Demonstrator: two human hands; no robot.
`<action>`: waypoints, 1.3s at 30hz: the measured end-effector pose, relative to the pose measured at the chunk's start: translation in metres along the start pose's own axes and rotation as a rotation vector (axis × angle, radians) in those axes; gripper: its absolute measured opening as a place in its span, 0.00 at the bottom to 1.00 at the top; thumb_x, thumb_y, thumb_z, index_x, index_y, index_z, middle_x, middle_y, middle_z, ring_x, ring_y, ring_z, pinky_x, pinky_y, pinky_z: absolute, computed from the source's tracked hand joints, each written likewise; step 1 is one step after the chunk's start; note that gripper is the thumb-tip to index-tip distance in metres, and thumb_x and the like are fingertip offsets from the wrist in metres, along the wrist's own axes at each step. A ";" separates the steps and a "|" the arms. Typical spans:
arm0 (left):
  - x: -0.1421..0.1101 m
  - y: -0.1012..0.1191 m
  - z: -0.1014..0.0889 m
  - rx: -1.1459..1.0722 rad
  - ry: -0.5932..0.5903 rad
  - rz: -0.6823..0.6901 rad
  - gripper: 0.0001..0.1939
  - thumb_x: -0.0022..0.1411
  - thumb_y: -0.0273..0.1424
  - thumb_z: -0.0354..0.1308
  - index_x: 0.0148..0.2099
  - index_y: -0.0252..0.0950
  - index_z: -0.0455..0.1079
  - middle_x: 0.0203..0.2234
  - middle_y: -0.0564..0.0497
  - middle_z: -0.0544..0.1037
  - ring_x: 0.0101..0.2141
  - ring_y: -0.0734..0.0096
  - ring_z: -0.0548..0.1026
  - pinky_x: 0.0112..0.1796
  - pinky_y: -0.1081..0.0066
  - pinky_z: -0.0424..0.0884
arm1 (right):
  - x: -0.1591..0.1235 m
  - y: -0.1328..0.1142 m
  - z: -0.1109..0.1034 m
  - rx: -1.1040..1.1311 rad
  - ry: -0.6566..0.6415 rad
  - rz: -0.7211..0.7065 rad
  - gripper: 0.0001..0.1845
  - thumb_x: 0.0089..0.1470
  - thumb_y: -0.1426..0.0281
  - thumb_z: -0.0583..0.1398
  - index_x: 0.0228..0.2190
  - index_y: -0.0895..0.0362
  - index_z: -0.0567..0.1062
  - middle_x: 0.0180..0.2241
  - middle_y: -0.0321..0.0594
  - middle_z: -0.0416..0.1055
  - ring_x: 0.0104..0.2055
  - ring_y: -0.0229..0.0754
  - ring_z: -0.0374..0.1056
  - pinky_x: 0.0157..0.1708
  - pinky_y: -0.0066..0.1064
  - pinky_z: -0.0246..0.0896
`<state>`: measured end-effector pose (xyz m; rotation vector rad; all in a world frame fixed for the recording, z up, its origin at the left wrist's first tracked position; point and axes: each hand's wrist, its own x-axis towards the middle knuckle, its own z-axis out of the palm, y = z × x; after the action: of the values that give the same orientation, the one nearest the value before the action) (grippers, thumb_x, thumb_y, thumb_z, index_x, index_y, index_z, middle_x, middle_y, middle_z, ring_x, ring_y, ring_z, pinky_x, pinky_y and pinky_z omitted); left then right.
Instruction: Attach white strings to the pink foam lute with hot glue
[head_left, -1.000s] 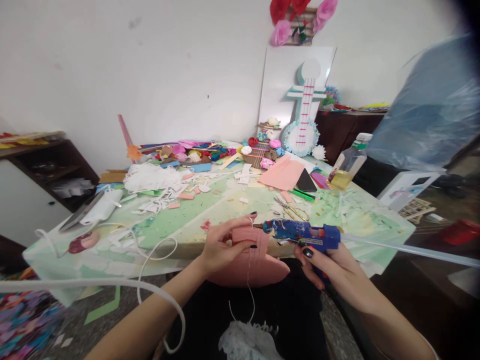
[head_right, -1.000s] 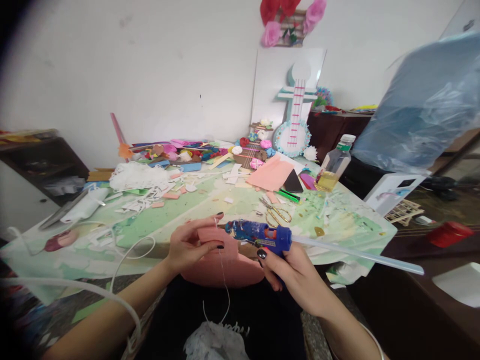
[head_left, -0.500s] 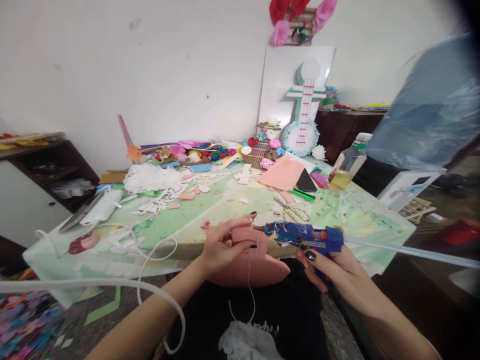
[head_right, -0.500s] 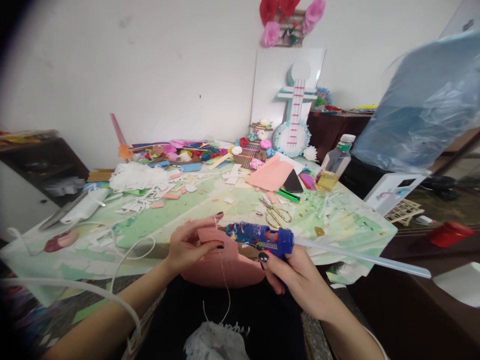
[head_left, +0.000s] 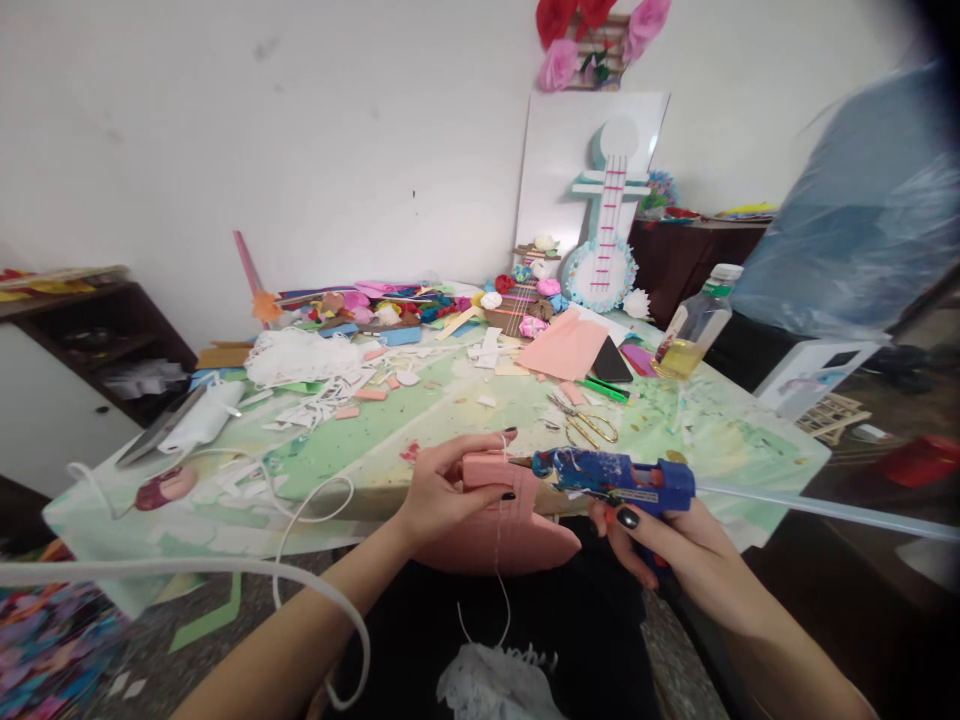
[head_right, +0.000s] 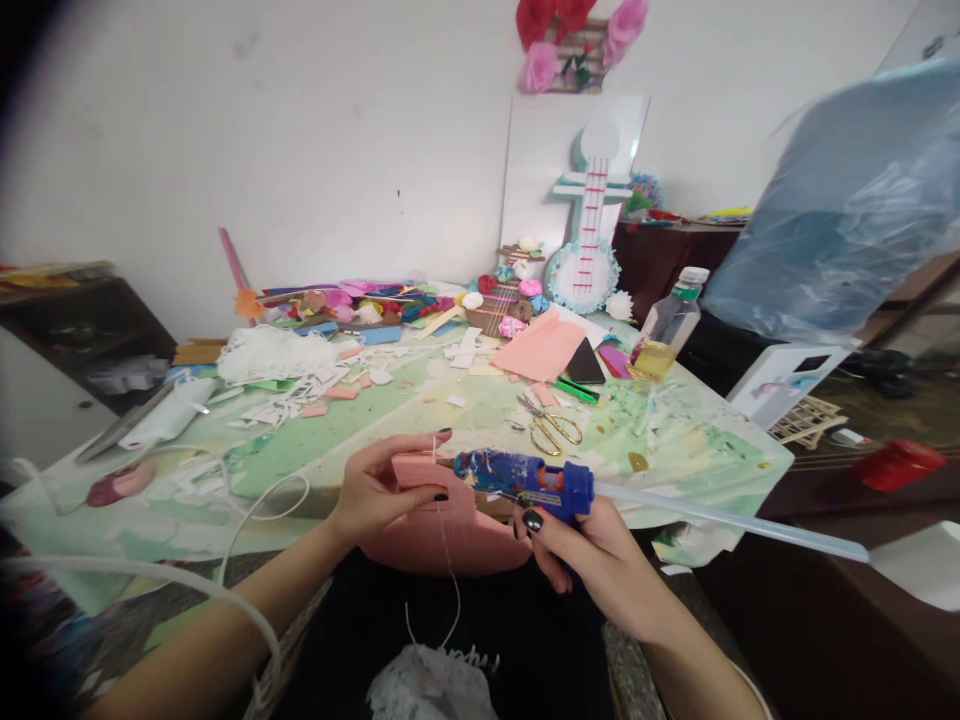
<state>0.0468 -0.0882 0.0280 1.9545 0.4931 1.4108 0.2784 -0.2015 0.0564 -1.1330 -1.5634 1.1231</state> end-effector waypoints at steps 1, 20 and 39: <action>0.000 0.001 0.000 -0.004 0.001 -0.015 0.19 0.48 0.27 0.69 0.44 0.33 0.74 0.42 0.40 0.81 0.44 0.59 0.79 0.40 0.69 0.79 | 0.000 0.001 0.000 0.005 0.001 -0.001 0.21 0.63 0.56 0.51 0.31 0.60 0.70 0.14 0.29 0.57 0.18 0.33 0.53 0.26 0.29 0.52; 0.000 -0.002 -0.002 0.018 -0.091 -0.075 0.17 0.48 0.27 0.69 0.43 0.33 0.75 0.39 0.42 0.82 0.39 0.60 0.81 0.40 0.68 0.79 | -0.001 0.000 0.002 0.075 0.058 -0.030 0.21 0.62 0.55 0.53 0.31 0.61 0.72 0.16 0.30 0.58 0.16 0.32 0.51 0.22 0.29 0.50; -0.007 0.001 0.005 0.060 -0.029 -0.167 0.11 0.47 0.33 0.69 0.34 0.32 0.79 0.29 0.47 0.83 0.29 0.63 0.81 0.31 0.70 0.79 | -0.006 0.006 0.002 0.102 0.105 -0.053 0.19 0.62 0.57 0.54 0.30 0.60 0.69 0.16 0.30 0.58 0.16 0.31 0.52 0.21 0.27 0.48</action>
<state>0.0494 -0.0949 0.0228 1.9293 0.6759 1.2744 0.2786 -0.2062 0.0492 -1.0597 -1.4309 1.0785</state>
